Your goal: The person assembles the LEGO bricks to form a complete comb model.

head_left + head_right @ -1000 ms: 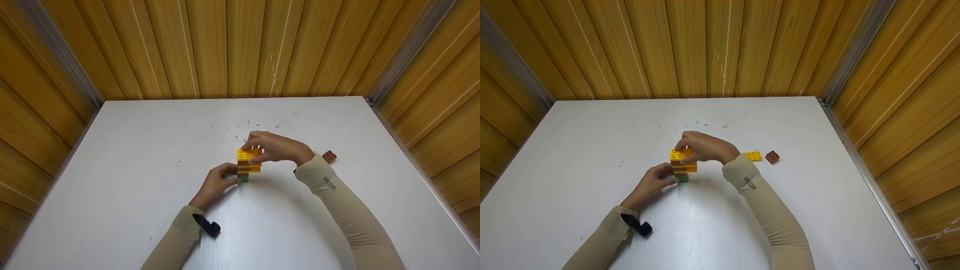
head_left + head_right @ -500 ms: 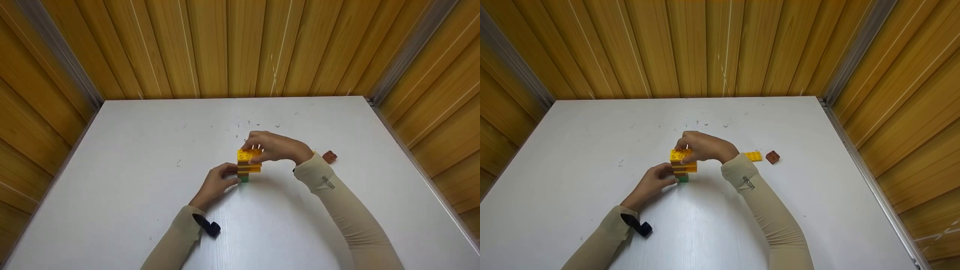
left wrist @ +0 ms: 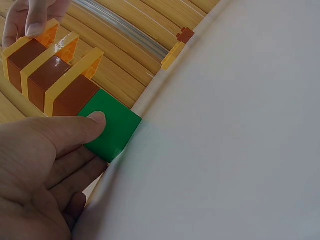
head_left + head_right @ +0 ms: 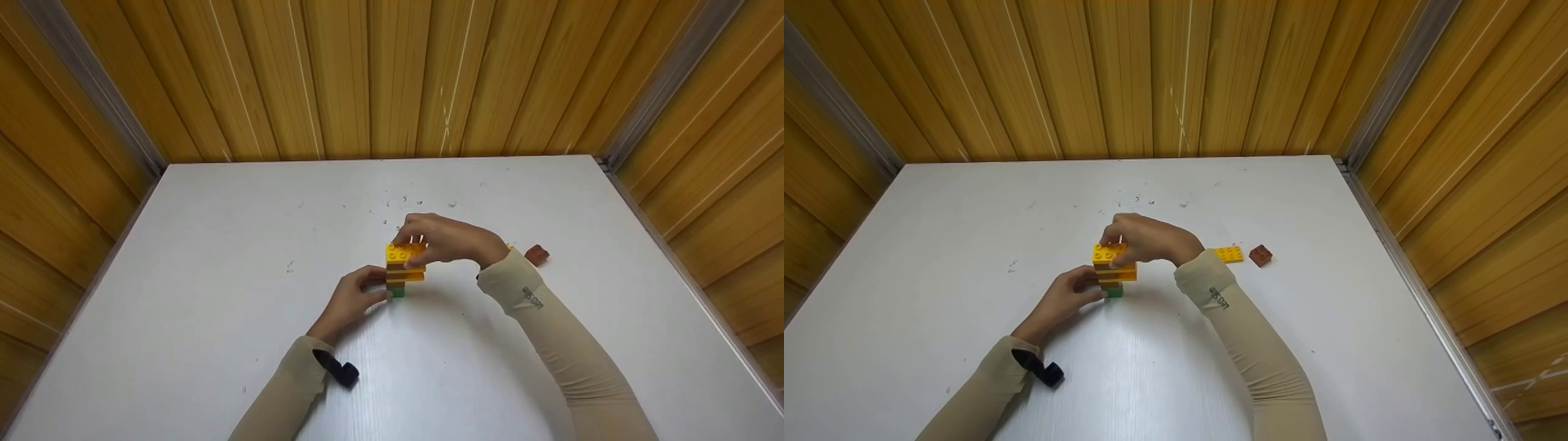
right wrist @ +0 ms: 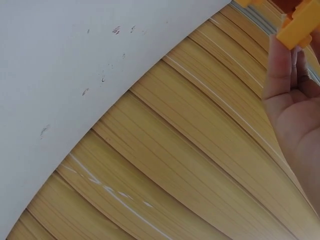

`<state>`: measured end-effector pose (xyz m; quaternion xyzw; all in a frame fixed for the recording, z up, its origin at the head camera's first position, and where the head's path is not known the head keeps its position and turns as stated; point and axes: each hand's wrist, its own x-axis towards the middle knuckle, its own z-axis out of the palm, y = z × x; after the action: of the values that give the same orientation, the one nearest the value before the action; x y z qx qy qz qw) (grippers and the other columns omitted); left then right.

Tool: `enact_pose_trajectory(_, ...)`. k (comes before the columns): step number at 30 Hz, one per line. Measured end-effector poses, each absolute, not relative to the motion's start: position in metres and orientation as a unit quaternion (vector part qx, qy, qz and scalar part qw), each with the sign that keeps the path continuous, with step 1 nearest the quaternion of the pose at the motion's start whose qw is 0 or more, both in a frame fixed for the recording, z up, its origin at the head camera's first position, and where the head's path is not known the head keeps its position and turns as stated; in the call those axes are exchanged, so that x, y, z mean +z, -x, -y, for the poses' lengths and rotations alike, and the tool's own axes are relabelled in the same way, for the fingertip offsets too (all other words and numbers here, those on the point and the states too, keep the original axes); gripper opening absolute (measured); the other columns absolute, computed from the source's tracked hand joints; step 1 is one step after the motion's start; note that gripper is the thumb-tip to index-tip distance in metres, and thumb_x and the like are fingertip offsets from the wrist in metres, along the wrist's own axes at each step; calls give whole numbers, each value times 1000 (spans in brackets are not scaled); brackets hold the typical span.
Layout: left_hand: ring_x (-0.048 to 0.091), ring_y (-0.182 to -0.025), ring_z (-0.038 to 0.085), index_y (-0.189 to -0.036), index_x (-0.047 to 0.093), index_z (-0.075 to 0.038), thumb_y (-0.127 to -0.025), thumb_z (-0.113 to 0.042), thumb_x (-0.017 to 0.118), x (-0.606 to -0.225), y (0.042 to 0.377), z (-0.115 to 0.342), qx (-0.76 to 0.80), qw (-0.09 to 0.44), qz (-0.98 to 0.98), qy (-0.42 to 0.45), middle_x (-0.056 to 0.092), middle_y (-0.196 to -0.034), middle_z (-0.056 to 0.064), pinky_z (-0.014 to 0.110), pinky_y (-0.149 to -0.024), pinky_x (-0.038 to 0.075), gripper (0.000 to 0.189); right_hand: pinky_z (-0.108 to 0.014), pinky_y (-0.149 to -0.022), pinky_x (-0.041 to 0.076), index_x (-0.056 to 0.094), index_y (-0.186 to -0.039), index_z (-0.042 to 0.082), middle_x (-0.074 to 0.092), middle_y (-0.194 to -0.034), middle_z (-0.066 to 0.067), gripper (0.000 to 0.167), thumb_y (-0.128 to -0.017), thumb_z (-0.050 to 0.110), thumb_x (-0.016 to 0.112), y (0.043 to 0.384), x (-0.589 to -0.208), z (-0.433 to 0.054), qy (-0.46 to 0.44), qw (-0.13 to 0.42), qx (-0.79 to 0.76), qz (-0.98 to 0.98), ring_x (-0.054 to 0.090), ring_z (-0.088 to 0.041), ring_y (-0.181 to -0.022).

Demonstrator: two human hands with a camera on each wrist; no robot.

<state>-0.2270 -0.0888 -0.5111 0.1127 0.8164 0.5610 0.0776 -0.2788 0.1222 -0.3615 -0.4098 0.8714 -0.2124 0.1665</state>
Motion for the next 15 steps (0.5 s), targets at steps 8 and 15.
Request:
enact_pose_trajectory(8, 62, -113, 19, -120, 63, -13, -85, -14, 73, -511, 226, 89, 566, 72, -812, -120, 68, -119, 3, 38, -105, 45, 37, -35, -88, 53, 68, -118, 11, 60, -108, -5, 34, -85, 16, 74, 279, -361, -121, 402, 173, -214, -873, 59, -21, -100)
enact_pose_trajectory(15, 62, -113, 19, -121, 62, -13, -85, -13, 73, -511, 225, 88, 572, 73, -808, -120, 67, -119, 4, 37, -103, 47, 37, -35, -87, 54, 68, -117, 9, 61, -108, -6, 34, -84, 16, 74, 279, -362, -122, 411, 165, -211, -872, 59, -22, -99)
